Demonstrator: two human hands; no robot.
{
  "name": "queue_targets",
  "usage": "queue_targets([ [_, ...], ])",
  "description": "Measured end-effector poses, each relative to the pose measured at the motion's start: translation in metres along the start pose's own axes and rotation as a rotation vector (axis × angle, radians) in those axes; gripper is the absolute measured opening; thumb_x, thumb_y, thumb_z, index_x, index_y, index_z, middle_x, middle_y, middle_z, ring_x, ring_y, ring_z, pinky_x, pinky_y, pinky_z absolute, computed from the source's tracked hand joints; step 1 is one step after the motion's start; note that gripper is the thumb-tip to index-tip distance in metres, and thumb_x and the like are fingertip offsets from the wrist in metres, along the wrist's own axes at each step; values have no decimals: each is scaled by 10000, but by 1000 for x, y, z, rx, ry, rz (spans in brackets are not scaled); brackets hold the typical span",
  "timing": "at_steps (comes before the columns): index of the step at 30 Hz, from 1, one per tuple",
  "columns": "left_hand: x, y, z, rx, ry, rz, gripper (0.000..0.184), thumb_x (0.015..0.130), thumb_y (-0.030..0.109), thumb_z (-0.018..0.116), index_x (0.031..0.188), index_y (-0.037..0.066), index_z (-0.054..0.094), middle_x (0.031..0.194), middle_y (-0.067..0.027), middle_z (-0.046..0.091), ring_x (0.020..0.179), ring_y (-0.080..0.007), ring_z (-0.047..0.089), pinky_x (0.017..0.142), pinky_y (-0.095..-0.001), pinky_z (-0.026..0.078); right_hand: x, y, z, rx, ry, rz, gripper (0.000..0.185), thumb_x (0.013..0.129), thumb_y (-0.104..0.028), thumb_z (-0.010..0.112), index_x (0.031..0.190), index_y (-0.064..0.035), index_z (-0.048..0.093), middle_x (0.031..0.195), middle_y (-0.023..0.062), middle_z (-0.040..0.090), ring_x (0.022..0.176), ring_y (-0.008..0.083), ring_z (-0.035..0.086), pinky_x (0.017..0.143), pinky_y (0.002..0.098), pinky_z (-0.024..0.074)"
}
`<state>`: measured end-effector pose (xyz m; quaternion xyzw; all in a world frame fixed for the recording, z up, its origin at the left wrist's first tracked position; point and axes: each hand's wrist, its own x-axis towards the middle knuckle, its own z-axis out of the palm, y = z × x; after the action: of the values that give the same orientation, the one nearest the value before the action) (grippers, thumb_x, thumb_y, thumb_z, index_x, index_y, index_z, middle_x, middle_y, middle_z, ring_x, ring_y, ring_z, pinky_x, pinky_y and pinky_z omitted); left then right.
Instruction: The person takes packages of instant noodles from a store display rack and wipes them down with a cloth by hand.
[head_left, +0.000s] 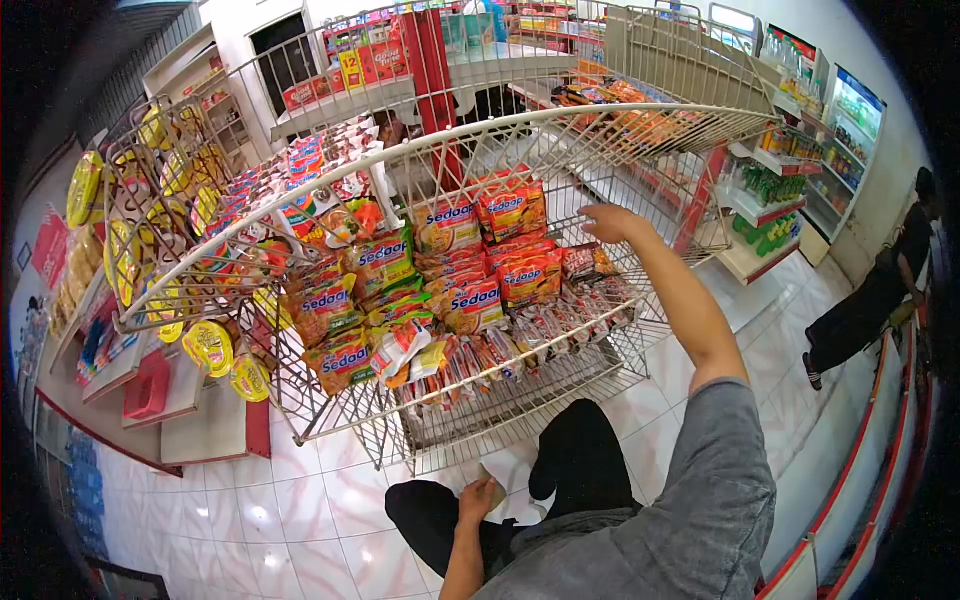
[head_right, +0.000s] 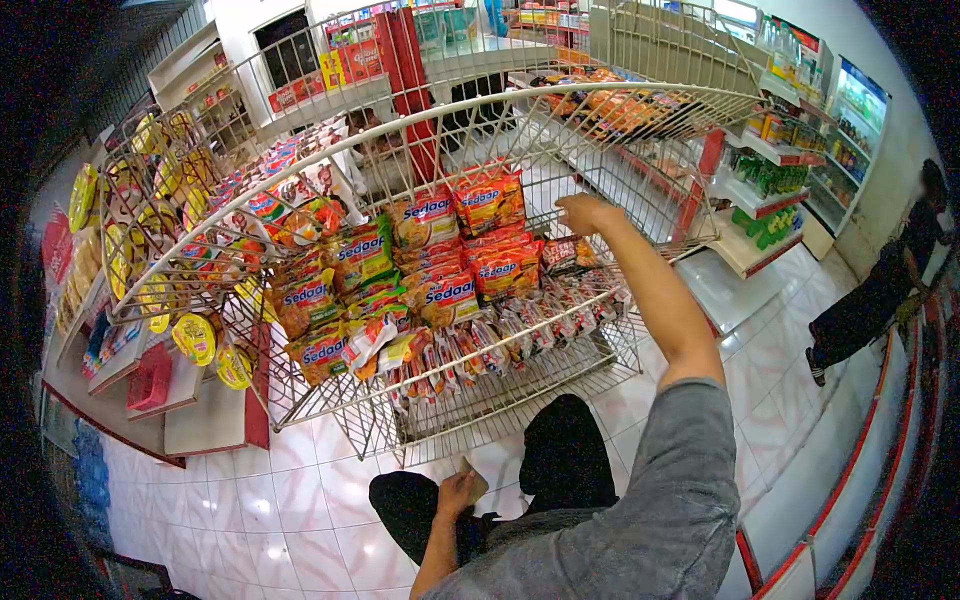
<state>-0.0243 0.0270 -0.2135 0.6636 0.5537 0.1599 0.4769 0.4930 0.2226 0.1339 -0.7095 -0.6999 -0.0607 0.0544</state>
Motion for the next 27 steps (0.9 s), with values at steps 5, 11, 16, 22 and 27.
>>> queue_targets([
  [5,-1,-5,2,-125,146,229,303,870,255,587,1087,48,630,1008,-173,660,948,-287,637,815,-339,493,-121,-134,-71,701,187,32,257,880,-284,576,990,-56,622,834,103,646,715,201,603,656,346,481],
  [11,-37,79,-21,-652,-96,25,372,860,46,593,1227,57,533,1068,-91,615,914,-122,591,786,-252,476,-252,-212,71,1160,-996,-151,567,901,-396,568,1309,-40,401,1069,104,611,852,152,604,696,290,506],
  [16,-44,102,-21,-652,-343,81,385,865,124,636,1212,2,524,1062,-49,605,948,-121,567,834,-267,465,-320,-260,197,1422,-673,166,647,869,-346,640,1350,-16,360,1198,109,552,1032,152,545,816,290,478],
  [22,-57,104,-13,-560,-413,39,360,886,183,622,1200,29,537,1034,-53,617,896,-108,578,781,-265,478,-318,-286,180,1662,-796,373,357,874,-301,644,1089,-16,620,937,24,633,832,101,578,740,259,474],
  [27,-67,90,-15,-606,-420,-121,328,886,240,626,1151,58,557,910,-31,604,767,-91,560,668,-245,474,-317,-268,172,1209,-740,206,304,906,-297,592,1006,-16,649,801,18,642,707,68,537,654,260,464],
])
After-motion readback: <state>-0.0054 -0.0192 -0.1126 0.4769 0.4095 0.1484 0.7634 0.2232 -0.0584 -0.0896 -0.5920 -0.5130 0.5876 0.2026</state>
